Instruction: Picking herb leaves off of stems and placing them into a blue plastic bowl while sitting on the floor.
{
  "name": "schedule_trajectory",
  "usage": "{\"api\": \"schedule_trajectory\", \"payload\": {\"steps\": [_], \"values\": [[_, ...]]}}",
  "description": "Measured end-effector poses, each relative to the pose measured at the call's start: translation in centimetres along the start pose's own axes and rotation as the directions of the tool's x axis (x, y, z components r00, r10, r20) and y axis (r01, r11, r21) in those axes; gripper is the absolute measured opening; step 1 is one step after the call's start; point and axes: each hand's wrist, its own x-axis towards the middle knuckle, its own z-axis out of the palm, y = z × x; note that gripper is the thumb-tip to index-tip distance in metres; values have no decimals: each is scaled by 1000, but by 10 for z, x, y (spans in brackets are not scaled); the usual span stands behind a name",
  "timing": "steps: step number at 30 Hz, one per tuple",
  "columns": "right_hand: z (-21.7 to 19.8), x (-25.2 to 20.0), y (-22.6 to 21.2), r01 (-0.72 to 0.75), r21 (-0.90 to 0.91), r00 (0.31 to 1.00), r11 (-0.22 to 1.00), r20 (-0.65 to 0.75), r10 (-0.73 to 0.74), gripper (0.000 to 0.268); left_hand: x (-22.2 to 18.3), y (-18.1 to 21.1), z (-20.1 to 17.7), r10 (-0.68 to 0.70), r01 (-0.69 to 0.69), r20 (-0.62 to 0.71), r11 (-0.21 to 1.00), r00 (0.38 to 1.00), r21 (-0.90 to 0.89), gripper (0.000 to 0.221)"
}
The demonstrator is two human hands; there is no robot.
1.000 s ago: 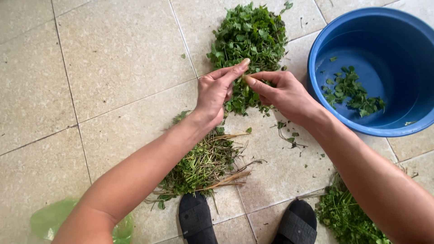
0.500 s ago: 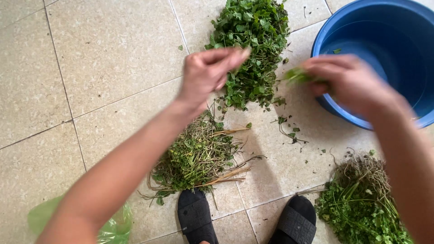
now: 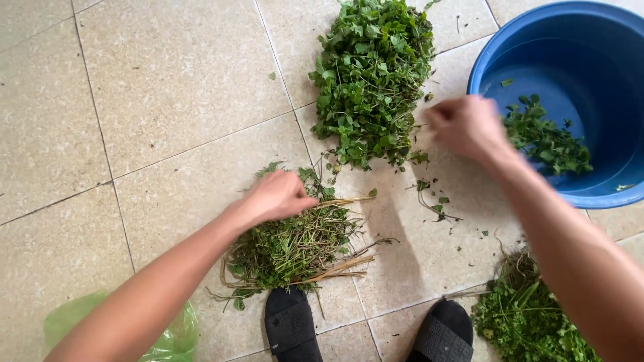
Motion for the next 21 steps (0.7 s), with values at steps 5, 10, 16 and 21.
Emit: {"api": "schedule_trajectory", "payload": {"steps": [5,10,16,21], "values": [[58,26,-18,-325,142,933,935,207,293,46,14,21,-13,83,-103,158,987,984,123,32],[62,32,-12,-337,498,941,799,167,293,27,27,37,-22,296,-294,-15,953,955,67,45],[42,5,-13,-185,686,977,704,207,55,25,73,60,-27,431,-621,-600,771,674,-143,28],[16,-20,-31,-163,795,952,585,282,-117,23,51,99,-46,358,-625,-635,736,684,-259,36]]}}
